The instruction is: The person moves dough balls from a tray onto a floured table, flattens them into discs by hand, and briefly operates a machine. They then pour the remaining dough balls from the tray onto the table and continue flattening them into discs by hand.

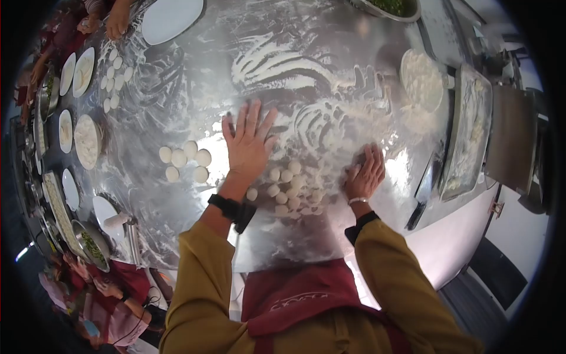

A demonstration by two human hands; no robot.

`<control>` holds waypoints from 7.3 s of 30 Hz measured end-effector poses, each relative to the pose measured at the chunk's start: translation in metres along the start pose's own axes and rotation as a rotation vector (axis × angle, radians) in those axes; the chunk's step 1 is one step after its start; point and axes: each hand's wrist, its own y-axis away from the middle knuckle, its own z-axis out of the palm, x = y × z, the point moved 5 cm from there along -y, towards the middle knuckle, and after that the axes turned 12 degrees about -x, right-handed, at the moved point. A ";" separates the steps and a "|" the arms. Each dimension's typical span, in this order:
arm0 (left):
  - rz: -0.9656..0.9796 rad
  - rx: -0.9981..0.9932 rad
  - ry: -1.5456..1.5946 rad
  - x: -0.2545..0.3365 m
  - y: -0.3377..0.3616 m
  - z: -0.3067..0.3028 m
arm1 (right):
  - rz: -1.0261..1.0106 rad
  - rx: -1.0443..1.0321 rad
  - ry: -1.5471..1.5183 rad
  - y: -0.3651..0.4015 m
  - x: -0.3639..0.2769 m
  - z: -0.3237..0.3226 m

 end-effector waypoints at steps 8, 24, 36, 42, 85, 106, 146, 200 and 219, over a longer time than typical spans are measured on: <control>-0.017 -0.005 0.199 -0.044 0.040 -0.039 | -0.025 0.010 0.016 0.003 0.000 -0.005; -0.157 -0.114 0.048 0.006 0.085 0.026 | 0.041 -0.040 -0.024 0.004 0.005 0.003; -0.086 0.234 0.338 -0.007 0.041 -0.138 | -0.007 -0.030 -0.186 0.003 0.004 -0.022; 0.124 -0.081 0.703 0.150 -0.050 -0.164 | -0.274 -0.081 -0.669 -0.008 0.069 -0.068; 0.501 -0.255 0.385 0.655 -0.222 0.020 | 0.465 0.135 -0.414 -0.132 0.601 -0.188; -0.362 -0.013 0.555 0.281 0.101 0.013 | -0.419 -0.034 0.079 -0.162 0.418 -0.151; -0.532 0.157 -0.053 -0.021 0.103 -0.016 | -0.237 -0.123 0.043 -0.016 -0.016 -0.010; -0.199 0.052 -0.055 0.028 0.009 0.000 | -0.191 -0.159 0.040 -0.017 -0.005 0.002; 0.151 -0.124 0.099 0.105 -0.022 -0.002 | -0.162 -0.244 -0.070 -0.015 -0.012 -0.017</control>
